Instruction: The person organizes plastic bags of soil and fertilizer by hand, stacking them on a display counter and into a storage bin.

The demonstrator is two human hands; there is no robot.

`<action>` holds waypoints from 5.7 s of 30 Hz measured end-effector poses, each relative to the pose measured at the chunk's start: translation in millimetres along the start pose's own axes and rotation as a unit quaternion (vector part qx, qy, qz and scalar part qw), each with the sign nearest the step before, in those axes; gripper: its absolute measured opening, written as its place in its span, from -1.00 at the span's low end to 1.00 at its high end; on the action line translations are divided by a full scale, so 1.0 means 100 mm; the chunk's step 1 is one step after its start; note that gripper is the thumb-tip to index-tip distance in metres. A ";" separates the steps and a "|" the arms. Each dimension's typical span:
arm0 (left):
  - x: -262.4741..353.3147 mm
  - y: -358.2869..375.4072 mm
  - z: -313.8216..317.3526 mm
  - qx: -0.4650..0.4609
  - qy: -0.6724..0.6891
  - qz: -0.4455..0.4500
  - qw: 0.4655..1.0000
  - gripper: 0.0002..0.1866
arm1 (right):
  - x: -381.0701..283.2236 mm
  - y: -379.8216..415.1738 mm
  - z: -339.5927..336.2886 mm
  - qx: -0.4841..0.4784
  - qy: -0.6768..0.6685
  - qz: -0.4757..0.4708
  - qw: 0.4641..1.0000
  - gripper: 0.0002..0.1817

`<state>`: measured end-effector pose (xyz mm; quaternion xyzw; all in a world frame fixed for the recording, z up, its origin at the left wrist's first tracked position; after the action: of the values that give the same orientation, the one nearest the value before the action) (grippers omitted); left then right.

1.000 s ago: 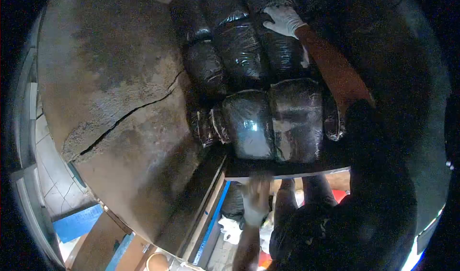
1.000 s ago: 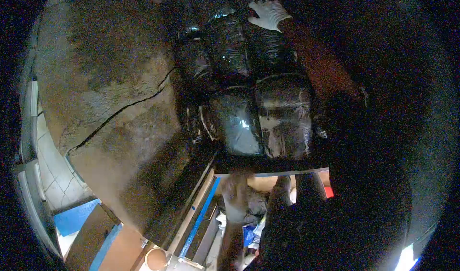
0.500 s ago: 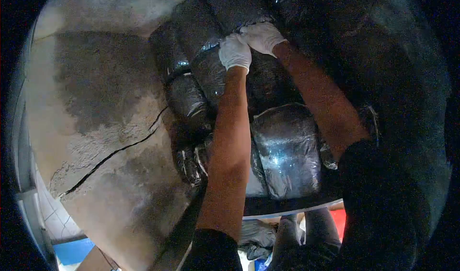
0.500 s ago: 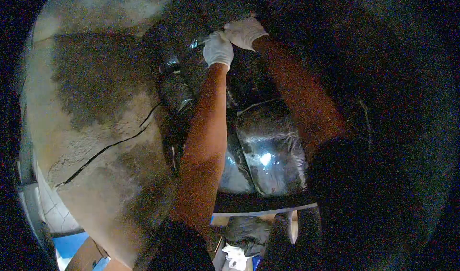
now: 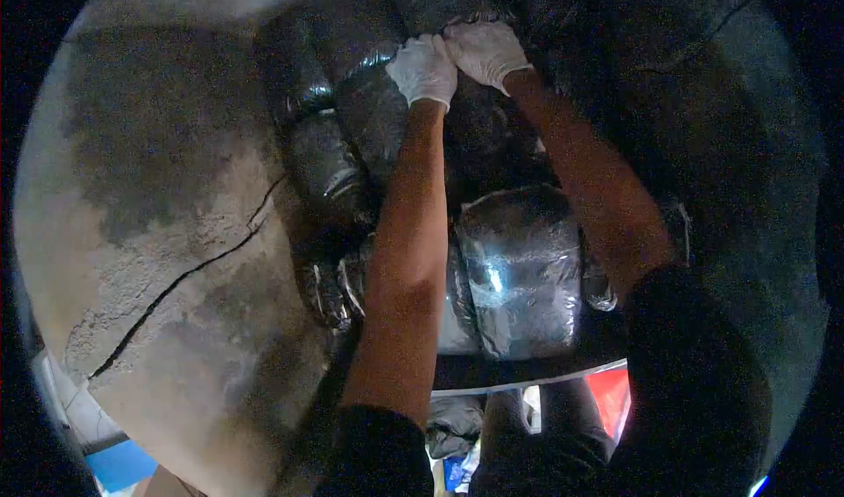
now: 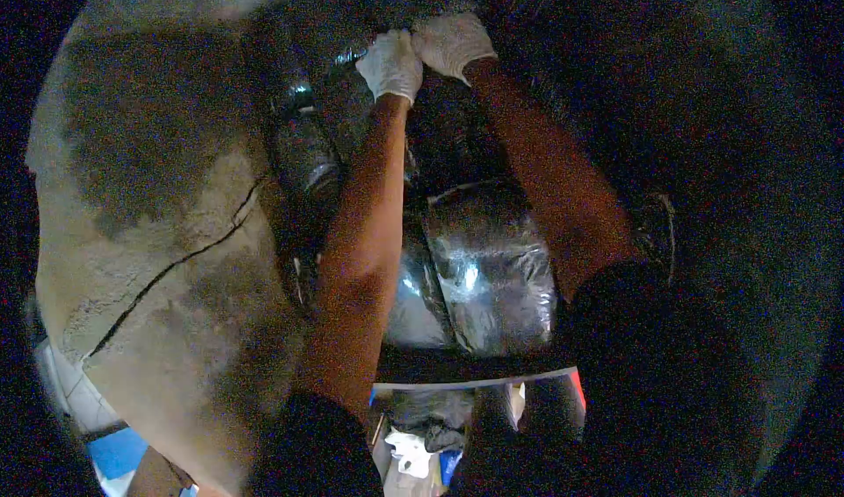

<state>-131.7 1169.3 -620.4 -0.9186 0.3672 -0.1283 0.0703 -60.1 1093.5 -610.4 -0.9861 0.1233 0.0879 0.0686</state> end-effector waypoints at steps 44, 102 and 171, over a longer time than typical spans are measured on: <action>0.18 0.15 -0.11 -0.052 0.126 -0.143 0.980 -0.25 | 0.56 0.62 -0.11 0.099 -0.035 0.258 0.960 -0.38; 0.12 0.08 -0.11 -0.090 0.091 -0.185 0.974 -0.21 | 0.39 0.65 -0.14 0.055 -0.042 0.366 0.928 -0.14; -3.37 8.70 -6.04 -0.132 0.274 -0.244 0.921 -0.52 | -3.48 7.55 -2.01 -0.038 -0.075 0.178 0.980 -0.25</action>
<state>-1111.3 755.3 -299.2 -0.9096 0.1505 -0.3383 -0.1887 -553.4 417.3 -434.2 -0.9409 0.2878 0.1769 0.0232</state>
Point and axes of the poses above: each hand's wrist, its own y-axis away from the middle knuckle, its own z-axis out of the palm, x = y × z, the point moved 8 cm from there along -y, towards the middle knuckle, and after that the axes turned 15 degrees about -z, right-handed, at the moved point
